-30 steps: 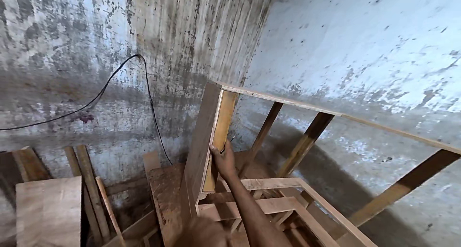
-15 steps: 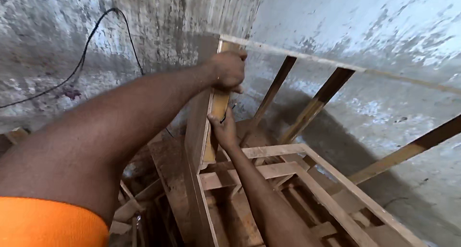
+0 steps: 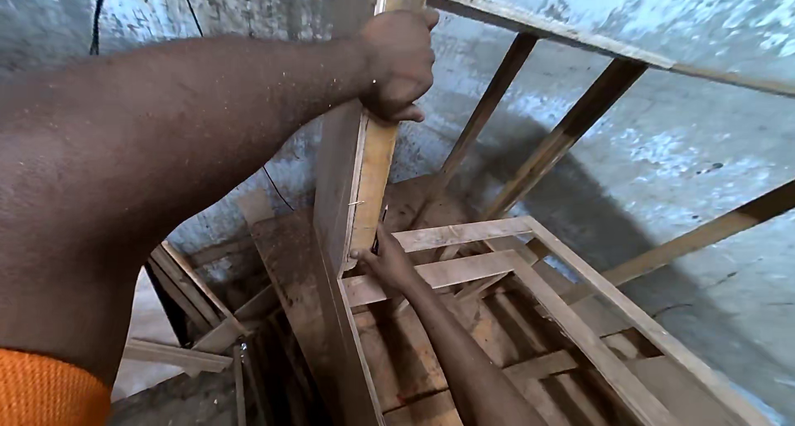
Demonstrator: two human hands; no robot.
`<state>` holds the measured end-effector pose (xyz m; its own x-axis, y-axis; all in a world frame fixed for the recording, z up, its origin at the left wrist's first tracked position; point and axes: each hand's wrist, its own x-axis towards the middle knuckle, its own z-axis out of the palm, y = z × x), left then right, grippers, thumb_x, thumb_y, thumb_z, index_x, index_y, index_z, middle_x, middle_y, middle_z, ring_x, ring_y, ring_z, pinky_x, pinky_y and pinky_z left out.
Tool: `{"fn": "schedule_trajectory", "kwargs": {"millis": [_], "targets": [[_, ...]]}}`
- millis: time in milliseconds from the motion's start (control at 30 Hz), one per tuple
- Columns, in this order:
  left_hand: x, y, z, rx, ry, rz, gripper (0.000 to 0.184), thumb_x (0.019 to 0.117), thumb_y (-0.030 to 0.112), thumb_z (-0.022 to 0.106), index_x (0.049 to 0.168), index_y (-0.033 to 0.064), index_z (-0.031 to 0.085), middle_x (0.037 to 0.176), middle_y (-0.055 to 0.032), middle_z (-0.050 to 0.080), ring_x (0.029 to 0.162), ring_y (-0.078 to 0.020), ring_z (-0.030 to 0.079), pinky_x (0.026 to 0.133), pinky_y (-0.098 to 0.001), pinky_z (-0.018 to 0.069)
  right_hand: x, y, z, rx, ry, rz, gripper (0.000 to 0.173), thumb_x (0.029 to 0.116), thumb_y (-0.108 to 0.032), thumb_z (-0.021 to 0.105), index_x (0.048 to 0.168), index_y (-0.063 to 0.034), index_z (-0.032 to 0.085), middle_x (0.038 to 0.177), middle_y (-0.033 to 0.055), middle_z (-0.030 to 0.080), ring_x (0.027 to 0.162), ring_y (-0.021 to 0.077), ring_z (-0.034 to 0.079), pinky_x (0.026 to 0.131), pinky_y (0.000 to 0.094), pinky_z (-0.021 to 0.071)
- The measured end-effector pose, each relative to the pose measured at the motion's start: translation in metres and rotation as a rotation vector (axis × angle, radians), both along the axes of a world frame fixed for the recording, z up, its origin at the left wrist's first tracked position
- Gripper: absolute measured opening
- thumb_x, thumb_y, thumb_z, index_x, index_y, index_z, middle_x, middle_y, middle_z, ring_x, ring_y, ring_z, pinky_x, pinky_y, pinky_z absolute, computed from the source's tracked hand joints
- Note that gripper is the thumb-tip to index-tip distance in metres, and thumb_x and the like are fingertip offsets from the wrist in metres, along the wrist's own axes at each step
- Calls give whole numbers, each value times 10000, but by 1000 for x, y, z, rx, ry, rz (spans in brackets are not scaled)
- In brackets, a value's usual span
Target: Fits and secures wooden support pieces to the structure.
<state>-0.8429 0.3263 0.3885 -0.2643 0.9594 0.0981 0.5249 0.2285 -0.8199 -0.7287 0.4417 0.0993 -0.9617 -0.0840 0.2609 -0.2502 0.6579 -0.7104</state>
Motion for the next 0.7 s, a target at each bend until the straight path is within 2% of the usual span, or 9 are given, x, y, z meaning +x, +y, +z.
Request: {"fn": "schedule_trajectory", "kwargs": {"millis": [67, 133, 200, 300, 400, 467, 567, 633, 700], "targets": [[-1, -1, 0, 2, -3, -11, 777, 1059, 577, 203, 661, -5, 528, 682, -191, 592, 805, -414, 630, 1012, -607, 395, 12, -1, -9, 35, 49, -12, 701, 936, -194, 761, 1528, -122, 393, 1295, 174, 633, 1069, 316, 685, 903, 554, 577], [-2, 0, -2, 2, 2, -19, 775, 1055, 581, 200, 662, -3, 525, 683, -191, 589, 805, -416, 628, 1005, -609, 394, 7, -1, -10, 20, 16, -12, 761, 919, -219, 779, 1551, -131, 364, 1361, 173, 603, 1141, 323, 660, 956, 568, 551], [-2, 1, 1, 3, 9, -15, 778, 1052, 591, 218, 668, -6, 535, 691, -192, 591, 814, -412, 624, 1015, -595, 388, -5, 2, -10, 12, -28, -31, 863, 868, -314, 825, 1556, -100, 350, 1431, 186, 546, 1258, 328, 597, 1056, 560, 501], [-6, 3, -1, 12, -1, -45, 778, 1049, 602, 256, 667, -5, 557, 693, -193, 608, 809, -415, 629, 1036, -602, 380, 7, -6, -17, -7, 30, -123, 904, 898, -420, 788, 1596, -113, 303, 1538, 193, 453, 1325, 393, 530, 1053, 631, 458], [0, 0, 2, -2, -29, -3, 763, 1051, 595, 289, 725, -17, 606, 758, -204, 643, 892, -425, 652, 1120, -609, 345, -9, -10, -28, -14, 18, -159, 895, 874, -428, 800, 1568, -90, 347, 1483, 180, 516, 1305, 342, 562, 1083, 579, 469], [-1, 1, 5, 9, -36, -22, 746, 1047, 584, 305, 698, -5, 602, 734, -191, 644, 881, -411, 660, 1112, -590, 362, -17, -6, -34, -26, -24, -163, 916, 853, -452, 805, 1566, -83, 365, 1487, 165, 527, 1341, 306, 541, 1141, 534, 429], [-2, 3, 4, 6, -44, -15, 742, 1055, 579, 298, 749, 6, 655, 778, -173, 676, 922, -386, 679, 1146, -568, 355, -20, -2, -36, -43, -71, -141, 933, 846, -494, 792, 1572, -79, 380, 1507, 154, 519, 1377, 288, 509, 1175, 517, 389], [-3, 4, 4, 19, -40, -34, 716, 1049, 574, 318, 725, 30, 654, 746, -149, 671, 868, -363, 683, 1083, -558, 405, -21, -2, -33, -120, -75, -124, 932, 821, -498, 808, 1562, -102, 404, 1483, 141, 540, 1349, 267, 534, 1147, 500, 431], [-2, 3, 2, 15, -41, -30, 726, 1050, 582, 315, 722, 35, 663, 753, -145, 677, 879, -359, 688, 1074, -560, 417, -20, -12, -22, -288, -21, -135, 967, 786, -495, 839, 1558, -120, 392, 1442, 147, 564, 1270, 240, 601, 1072, 468, 516]]}}
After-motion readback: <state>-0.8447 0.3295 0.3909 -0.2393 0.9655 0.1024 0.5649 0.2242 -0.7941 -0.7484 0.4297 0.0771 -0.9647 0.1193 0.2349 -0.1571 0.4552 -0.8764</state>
